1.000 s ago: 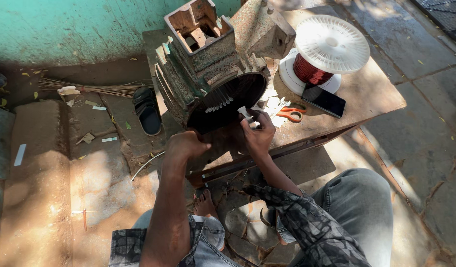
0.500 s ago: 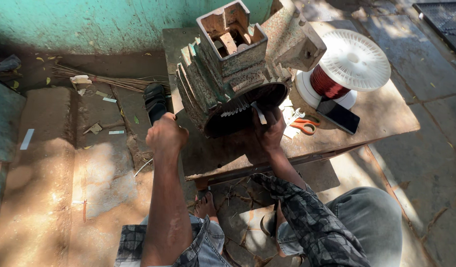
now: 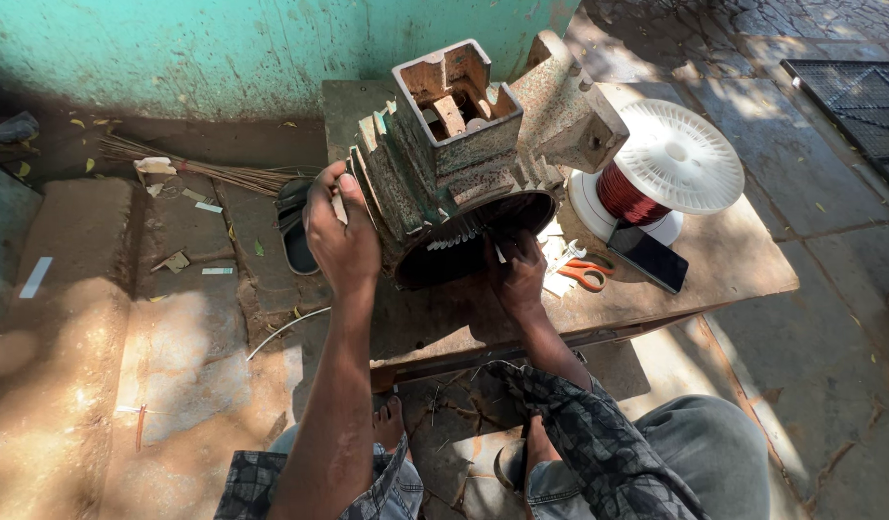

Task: The person is repairing an electrical motor by inserting small white rectangular pieces into slots on the motor's stator. They use a wrench to tighten components and handle the white pieces with their hands.

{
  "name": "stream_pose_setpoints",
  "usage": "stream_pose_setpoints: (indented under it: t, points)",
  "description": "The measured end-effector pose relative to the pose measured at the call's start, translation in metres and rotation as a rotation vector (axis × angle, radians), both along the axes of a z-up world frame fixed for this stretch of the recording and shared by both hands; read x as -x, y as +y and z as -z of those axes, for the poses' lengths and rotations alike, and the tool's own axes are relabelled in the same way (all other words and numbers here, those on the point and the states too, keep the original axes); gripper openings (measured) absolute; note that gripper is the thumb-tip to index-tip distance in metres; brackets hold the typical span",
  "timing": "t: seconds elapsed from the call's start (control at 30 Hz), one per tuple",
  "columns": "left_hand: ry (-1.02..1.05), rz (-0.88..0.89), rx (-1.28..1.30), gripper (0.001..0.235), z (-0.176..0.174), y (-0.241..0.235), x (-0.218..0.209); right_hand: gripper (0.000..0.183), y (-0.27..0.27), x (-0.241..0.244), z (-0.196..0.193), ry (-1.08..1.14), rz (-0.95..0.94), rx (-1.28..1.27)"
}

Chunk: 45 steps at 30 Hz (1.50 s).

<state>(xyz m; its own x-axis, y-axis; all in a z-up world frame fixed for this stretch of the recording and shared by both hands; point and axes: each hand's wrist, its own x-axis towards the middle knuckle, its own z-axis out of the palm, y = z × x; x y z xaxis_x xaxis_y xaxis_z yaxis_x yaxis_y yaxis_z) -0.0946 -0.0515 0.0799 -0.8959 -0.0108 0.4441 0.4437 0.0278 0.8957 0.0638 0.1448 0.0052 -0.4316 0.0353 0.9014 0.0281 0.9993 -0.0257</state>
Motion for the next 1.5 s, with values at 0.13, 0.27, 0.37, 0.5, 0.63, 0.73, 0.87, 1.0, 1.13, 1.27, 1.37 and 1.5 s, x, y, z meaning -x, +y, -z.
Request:
stream_pose_setpoints:
  t: [0.13,0.27,0.37,0.5,0.63,0.73,0.87,1.0,1.13,1.27,1.37,1.5]
  points:
    - [0.027,0.029,0.025,0.038,0.002,0.008,-0.004,0.020,0.000,0.004,0.000,-0.073,0.048,0.167]
    - [0.113,0.028,0.026,0.036,0.004,0.008,-0.005,0.025,-0.002,0.006,-0.002,-0.101,0.053,0.166]
    - [0.083,0.048,0.029,0.036,0.005,0.006,-0.004,0.039,-0.008,-0.001,-0.002,-0.172,0.103,0.136]
    - [0.044,0.067,0.043,0.038,0.006,0.007,-0.006,0.054,-0.013,-0.014,-0.006,-0.280,0.136,0.128]
    - [0.092,0.071,0.027,0.043,0.002,0.007,-0.003,0.035,-0.015,-0.012,-0.017,-0.284,0.120,0.235]
    - [0.183,0.123,0.004,0.052,-0.004,0.006,-0.001,0.031,-0.031,-0.016,-0.020,-0.304,0.270,0.488]
    - [0.306,0.218,-0.043,0.066,-0.019,0.010,0.001,0.032,-0.040,-0.037,-0.032,0.095,0.101,0.854]
    - [0.305,0.323,-0.102,0.076,-0.039,0.020,0.007,0.047,0.037,-0.047,-0.093,0.570,-0.200,1.031]
    - [0.347,0.371,-0.079,0.083,-0.060,0.038,0.002,0.045,0.148,-0.009,-0.157,0.413,-0.506,1.055]
    - [0.492,0.224,-0.009,0.078,-0.071,0.061,-0.013,0.037,0.181,0.032,-0.161,0.187,-0.858,1.218]
    - [0.409,0.350,-0.058,0.054,-0.072,0.061,-0.013,0.036,0.163,0.047,-0.154,0.099,-0.910,1.293]
    - [0.420,0.415,-0.043,0.043,-0.070,0.055,-0.002,0.033,0.126,0.043,-0.155,0.112,-0.936,1.260]
